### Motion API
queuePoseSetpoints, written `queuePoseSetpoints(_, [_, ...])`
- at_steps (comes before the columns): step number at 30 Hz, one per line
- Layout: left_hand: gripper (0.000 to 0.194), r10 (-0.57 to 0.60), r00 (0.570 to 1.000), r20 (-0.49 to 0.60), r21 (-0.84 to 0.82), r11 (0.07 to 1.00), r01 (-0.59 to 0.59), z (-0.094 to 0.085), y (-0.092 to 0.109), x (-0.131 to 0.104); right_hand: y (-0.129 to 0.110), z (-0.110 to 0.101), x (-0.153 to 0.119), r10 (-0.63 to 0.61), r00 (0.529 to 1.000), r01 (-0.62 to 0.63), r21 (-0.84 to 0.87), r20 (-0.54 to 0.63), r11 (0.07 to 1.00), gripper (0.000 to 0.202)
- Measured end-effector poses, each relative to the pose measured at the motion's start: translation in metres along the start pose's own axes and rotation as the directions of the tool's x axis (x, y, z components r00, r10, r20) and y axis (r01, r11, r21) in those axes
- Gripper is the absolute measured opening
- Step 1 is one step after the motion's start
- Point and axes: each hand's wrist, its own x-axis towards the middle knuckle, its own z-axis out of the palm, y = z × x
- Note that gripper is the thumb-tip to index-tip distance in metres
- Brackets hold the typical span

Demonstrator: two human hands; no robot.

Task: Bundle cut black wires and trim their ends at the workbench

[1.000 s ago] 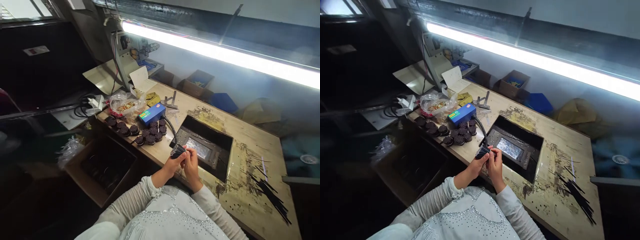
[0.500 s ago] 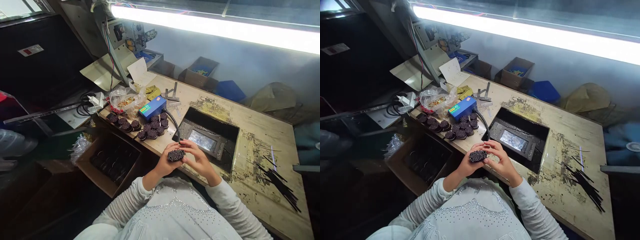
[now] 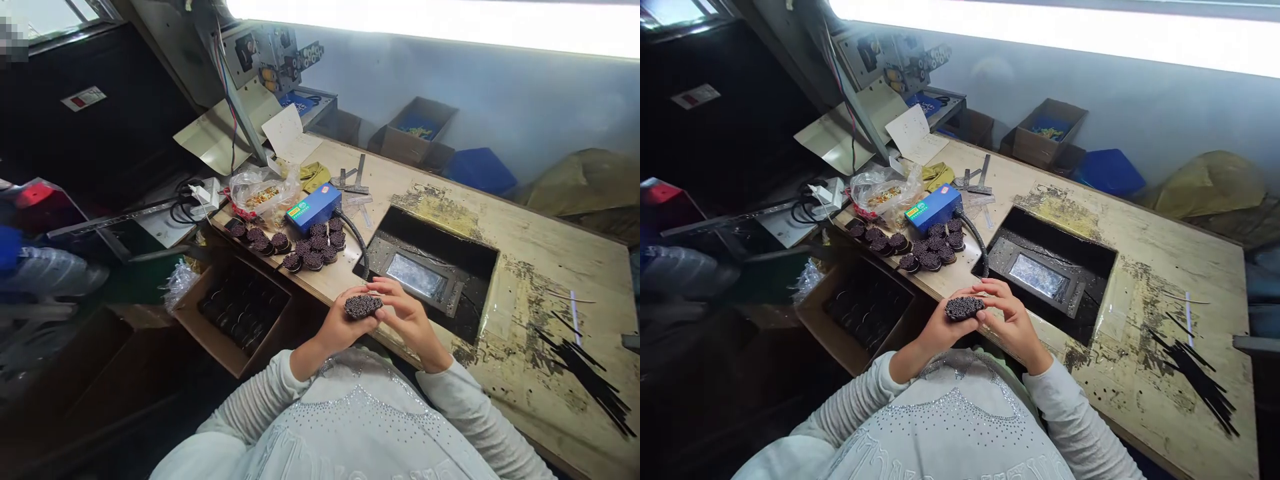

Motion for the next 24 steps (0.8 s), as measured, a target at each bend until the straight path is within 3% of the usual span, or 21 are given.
queuePoseSetpoints(7, [0.022,-0.246,0.965,-0.091,-0.155,0.961,0.23,0.012,0.006,-0.003,0.002,0.007,-0.003,0.147,0.989,-0.144,0.078,-0.023,0.986,0.017])
queuePoseSetpoints(10, [0.02,-0.33,0.937,-0.116,-0.277,0.917,0.289,0.013,0.007,0.001,0.006,0.011,-0.007,0.173,0.972,-0.162,0.077,-0.158,0.984,0.021])
queuePoseSetpoints(13, [0.029,-0.377,0.91,-0.174,-0.414,0.866,0.28,0.013,0.006,0.006,0.011,0.014,-0.013,0.127,0.944,-0.15,-0.053,-0.305,0.987,0.02])
queuePoseSetpoints(18, [0.034,-0.377,0.891,-0.253,-0.504,0.838,0.212,0.016,0.002,0.011,0.011,0.023,-0.016,0.073,0.986,-0.116,-0.313,-0.147,0.943,0.036])
queuePoseSetpoints(22, [0.039,-0.357,0.885,-0.297,-0.547,0.824,0.149,0.022,-0.003,0.011,0.008,0.033,-0.011,0.021,0.979,-0.104,-0.406,-0.203,0.908,0.039])
queuePoseSetpoints(24, [0.042,-0.346,0.895,-0.282,-0.523,0.837,0.159,0.02,-0.006,0.01,0.01,0.035,-0.01,0.067,0.972,-0.145,-0.349,-0.225,0.926,0.036])
